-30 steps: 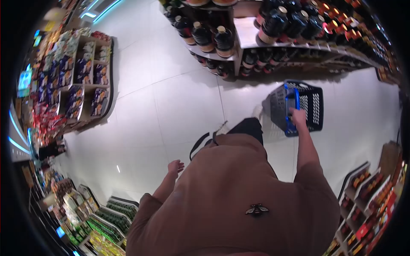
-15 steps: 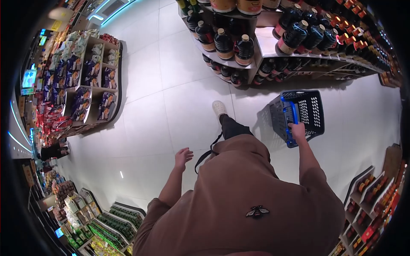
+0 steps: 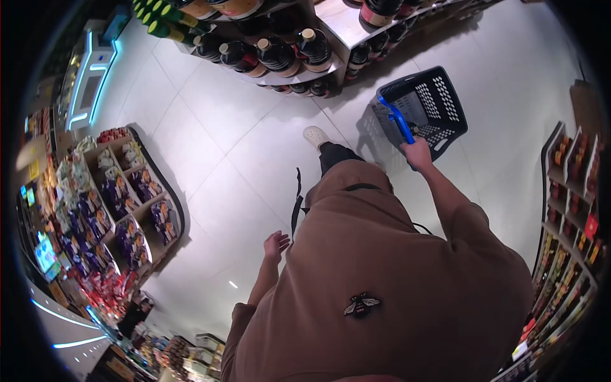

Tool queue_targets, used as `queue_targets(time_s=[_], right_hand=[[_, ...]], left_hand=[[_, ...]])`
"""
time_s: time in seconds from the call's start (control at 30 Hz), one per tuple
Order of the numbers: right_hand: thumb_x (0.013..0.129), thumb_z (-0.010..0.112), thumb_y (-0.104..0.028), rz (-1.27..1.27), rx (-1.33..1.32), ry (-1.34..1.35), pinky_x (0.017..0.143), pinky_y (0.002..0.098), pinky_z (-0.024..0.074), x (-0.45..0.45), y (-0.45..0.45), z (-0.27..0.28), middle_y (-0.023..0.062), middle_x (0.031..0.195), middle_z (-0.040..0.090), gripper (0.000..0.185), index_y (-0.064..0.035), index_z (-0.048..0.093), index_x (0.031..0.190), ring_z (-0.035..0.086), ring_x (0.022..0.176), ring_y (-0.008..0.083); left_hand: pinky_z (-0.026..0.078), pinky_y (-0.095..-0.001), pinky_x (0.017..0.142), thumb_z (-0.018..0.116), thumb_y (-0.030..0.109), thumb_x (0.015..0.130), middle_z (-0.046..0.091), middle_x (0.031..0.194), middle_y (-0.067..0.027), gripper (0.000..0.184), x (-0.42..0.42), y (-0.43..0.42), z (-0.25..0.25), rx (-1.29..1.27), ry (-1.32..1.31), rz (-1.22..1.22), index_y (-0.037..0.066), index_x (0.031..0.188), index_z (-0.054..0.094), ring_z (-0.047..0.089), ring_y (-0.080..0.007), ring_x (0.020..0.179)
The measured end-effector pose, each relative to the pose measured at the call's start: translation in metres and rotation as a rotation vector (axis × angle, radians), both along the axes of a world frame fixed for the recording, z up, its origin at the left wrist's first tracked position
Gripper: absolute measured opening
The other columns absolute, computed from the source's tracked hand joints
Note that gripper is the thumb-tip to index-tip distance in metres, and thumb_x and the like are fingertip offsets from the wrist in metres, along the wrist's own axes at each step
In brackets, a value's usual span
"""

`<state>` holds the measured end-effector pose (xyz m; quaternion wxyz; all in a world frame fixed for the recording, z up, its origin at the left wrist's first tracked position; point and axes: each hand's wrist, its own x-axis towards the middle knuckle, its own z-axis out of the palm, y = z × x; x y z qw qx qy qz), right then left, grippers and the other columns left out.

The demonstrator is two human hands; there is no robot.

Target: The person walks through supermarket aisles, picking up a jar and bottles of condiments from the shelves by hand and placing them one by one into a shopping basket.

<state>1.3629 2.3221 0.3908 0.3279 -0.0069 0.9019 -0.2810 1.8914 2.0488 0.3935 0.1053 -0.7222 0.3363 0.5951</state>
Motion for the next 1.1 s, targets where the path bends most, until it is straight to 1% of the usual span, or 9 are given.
queue_targets(time_s=[0.23,0.43,0.53,0.63,0.73,0.83,0.9,0.97,1.1], right_hand=[[0.077,0.066,-0.021,-0.021,0.004,0.02,0.063,0.0454,0.047,0.053,-0.046,0.003,0.0191,0.064,0.06,0.024,0.0011,0.059,0.072,0.062,0.062,0.0347],[0.077,0.064,-0.021,-0.036,0.032,-0.051,0.067,0.0488,0.0491,0.092,-0.09,0.022,0.0253,0.071,0.063,0.023,0.0014,0.063,0.076,0.065,0.072,0.0439],[0.077,0.064,-0.021,-0.074,0.022,-0.071,0.068,0.0492,0.0487,0.111,-0.113,0.029,0.0251,0.071,0.062,0.022,0.0008,0.062,0.075,0.064,0.072,0.0437],[0.077,0.065,-0.02,-0.09,0.027,-0.093,0.065,0.0463,0.0468,0.132,-0.131,0.023,0.0213,0.068,0.061,0.023,0.0013,0.058,0.073,0.062,0.066,0.0377],[0.076,0.065,-0.021,-0.116,0.049,-0.047,0.067,0.049,0.0476,0.15,-0.156,0.028,0.0247,0.071,0.062,0.022,0.0009,0.061,0.075,0.063,0.071,0.0434],[0.076,0.065,-0.021,-0.104,0.046,0.099,0.065,0.048,0.0471,0.178,-0.173,0.002,0.0238,0.069,0.062,0.023,0.0015,0.062,0.075,0.063,0.068,0.0429],[0.076,0.066,-0.02,-0.216,-0.024,0.023,0.063,0.0453,0.0471,0.194,-0.19,-0.008,0.0219,0.066,0.061,0.023,0.0021,0.062,0.075,0.063,0.063,0.0364],[0.078,0.067,-0.014,-0.273,-0.081,-0.001,0.05,0.0344,0.044,0.205,-0.206,-0.02,0.0059,0.058,0.058,0.015,-0.0012,0.063,0.071,0.058,0.052,0.0145],[0.075,0.067,-0.012,-0.34,-0.07,0.06,0.053,0.0342,0.0443,0.224,-0.261,0.003,0.0062,0.061,0.059,0.012,-0.0014,0.062,0.072,0.057,0.053,0.016]], left_hand=[[0.055,-0.041,0.088,0.054,0.024,0.099,0.068,0.114,-0.019,0.037,-0.055,-0.151,0.038,-0.123,0.119,-0.082,0.002,0.129,0.055,0.067,-0.0278,0.1],[0.057,-0.0349,0.082,0.057,0.018,0.099,0.07,0.106,-0.0153,0.03,-0.116,-0.249,0.064,-0.302,0.274,-0.171,0.002,0.124,0.058,0.07,-0.0234,0.09],[0.057,-0.0355,0.082,0.057,0.017,0.098,0.07,0.106,-0.0154,0.03,-0.114,-0.275,0.06,-0.254,0.285,-0.208,0.001,0.124,0.058,0.07,-0.0239,0.091],[0.057,-0.0356,0.081,0.057,0.016,0.097,0.07,0.106,-0.0163,0.031,-0.094,-0.29,0.048,-0.171,0.248,-0.206,0.001,0.124,0.058,0.07,-0.0249,0.091],[0.058,-0.0376,0.082,0.055,0.017,0.097,0.069,0.108,-0.018,0.032,-0.058,-0.31,0.035,-0.085,0.192,-0.188,0.001,0.125,0.056,0.07,-0.0265,0.092],[0.058,-0.0384,0.082,0.051,0.015,0.096,0.069,0.109,-0.0183,0.033,-0.012,-0.34,0.02,-0.042,0.167,-0.179,0.0,0.126,0.055,0.07,-0.0274,0.092],[0.058,-0.0387,0.083,0.049,0.012,0.097,0.07,0.108,-0.0189,0.033,0.022,-0.372,0.009,-0.022,0.181,-0.169,0.0,0.127,0.055,0.07,-0.0276,0.092],[0.058,-0.0386,0.081,0.049,0.013,0.099,0.07,0.107,-0.0196,0.031,0.048,-0.405,0.012,-0.053,0.179,-0.158,-0.001,0.126,0.056,0.07,-0.0278,0.09],[0.06,-0.0371,0.076,0.049,0.013,0.1,0.071,0.105,-0.0191,0.03,0.102,-0.475,0.014,-0.118,0.23,-0.097,-0.002,0.126,0.056,0.071,-0.0269,0.087]])
